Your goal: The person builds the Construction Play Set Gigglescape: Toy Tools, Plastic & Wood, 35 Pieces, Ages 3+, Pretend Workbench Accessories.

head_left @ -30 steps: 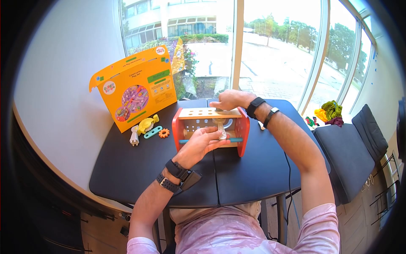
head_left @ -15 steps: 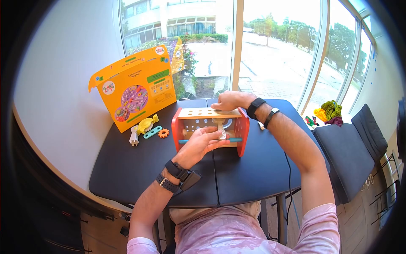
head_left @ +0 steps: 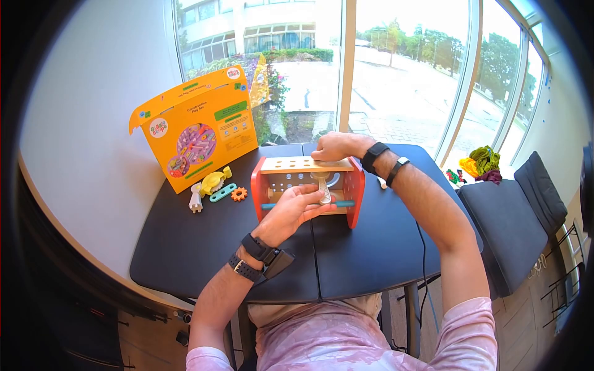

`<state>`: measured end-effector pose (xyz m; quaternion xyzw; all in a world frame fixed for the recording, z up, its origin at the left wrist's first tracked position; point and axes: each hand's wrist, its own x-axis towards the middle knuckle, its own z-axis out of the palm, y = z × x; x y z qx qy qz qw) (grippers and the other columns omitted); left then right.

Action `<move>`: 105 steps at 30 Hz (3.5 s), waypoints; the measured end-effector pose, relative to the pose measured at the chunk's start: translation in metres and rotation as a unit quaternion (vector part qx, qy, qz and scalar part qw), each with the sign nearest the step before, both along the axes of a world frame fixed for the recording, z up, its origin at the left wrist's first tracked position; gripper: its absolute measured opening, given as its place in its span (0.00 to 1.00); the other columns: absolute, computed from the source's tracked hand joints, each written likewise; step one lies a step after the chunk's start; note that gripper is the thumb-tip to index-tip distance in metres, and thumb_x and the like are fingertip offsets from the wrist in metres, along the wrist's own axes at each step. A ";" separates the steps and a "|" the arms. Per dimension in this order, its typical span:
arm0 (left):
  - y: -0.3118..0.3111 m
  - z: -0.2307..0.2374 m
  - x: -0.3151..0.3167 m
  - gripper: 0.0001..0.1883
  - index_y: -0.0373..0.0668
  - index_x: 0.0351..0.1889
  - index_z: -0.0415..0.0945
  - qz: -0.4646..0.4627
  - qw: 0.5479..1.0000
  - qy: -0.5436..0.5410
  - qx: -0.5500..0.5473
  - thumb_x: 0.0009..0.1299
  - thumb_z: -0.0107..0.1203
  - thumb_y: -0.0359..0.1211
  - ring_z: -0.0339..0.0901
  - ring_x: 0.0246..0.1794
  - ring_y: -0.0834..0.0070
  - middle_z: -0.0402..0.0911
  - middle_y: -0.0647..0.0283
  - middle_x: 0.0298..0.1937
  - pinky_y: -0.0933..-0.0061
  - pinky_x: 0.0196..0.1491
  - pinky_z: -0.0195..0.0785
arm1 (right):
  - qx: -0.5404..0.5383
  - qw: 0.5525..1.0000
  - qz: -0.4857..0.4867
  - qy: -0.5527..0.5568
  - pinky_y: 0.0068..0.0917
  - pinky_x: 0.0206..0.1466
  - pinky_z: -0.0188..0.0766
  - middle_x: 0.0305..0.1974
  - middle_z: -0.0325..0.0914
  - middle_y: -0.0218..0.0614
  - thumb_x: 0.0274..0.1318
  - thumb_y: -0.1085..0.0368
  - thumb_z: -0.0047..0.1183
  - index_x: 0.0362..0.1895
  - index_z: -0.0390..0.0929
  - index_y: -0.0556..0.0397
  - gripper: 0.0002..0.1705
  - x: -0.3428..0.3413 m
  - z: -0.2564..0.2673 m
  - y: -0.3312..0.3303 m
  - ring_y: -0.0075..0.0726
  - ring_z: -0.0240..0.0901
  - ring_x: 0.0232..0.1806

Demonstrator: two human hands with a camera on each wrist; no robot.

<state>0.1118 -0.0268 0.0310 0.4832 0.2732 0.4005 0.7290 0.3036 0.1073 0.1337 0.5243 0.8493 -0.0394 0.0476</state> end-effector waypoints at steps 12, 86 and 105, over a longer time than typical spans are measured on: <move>-0.003 0.004 0.000 0.25 0.23 0.73 0.69 0.001 1.000 0.004 0.004 0.88 0.58 0.33 0.85 0.68 0.64 0.84 0.45 0.68 0.71 0.73 0.82 | -0.001 1.000 -0.026 0.015 0.55 0.66 0.80 0.57 0.90 0.57 0.76 0.35 0.45 0.58 0.91 0.57 0.39 -0.002 0.008 -0.012 0.65 0.86 0.61; -0.064 0.037 -0.027 0.23 0.38 0.76 0.77 -0.029 0.989 0.028 0.142 0.87 0.61 0.36 0.91 0.59 0.67 0.90 0.54 0.62 0.65 0.64 0.86 | -0.161 0.869 0.197 0.424 0.32 0.43 0.78 0.41 0.88 0.34 0.78 0.59 0.64 0.65 0.84 0.59 0.21 0.064 0.029 -0.182 0.24 0.81 0.41; -0.076 0.079 -0.054 0.15 0.37 0.53 0.89 0.174 0.937 0.166 0.254 0.86 0.63 0.40 0.76 0.20 0.89 0.93 0.60 0.41 0.86 0.22 0.65 | 0.127 0.894 -0.089 0.419 0.30 0.43 0.84 0.34 0.92 0.37 0.67 0.59 0.70 0.43 0.90 0.59 0.14 0.194 -0.036 -0.157 0.31 0.91 0.38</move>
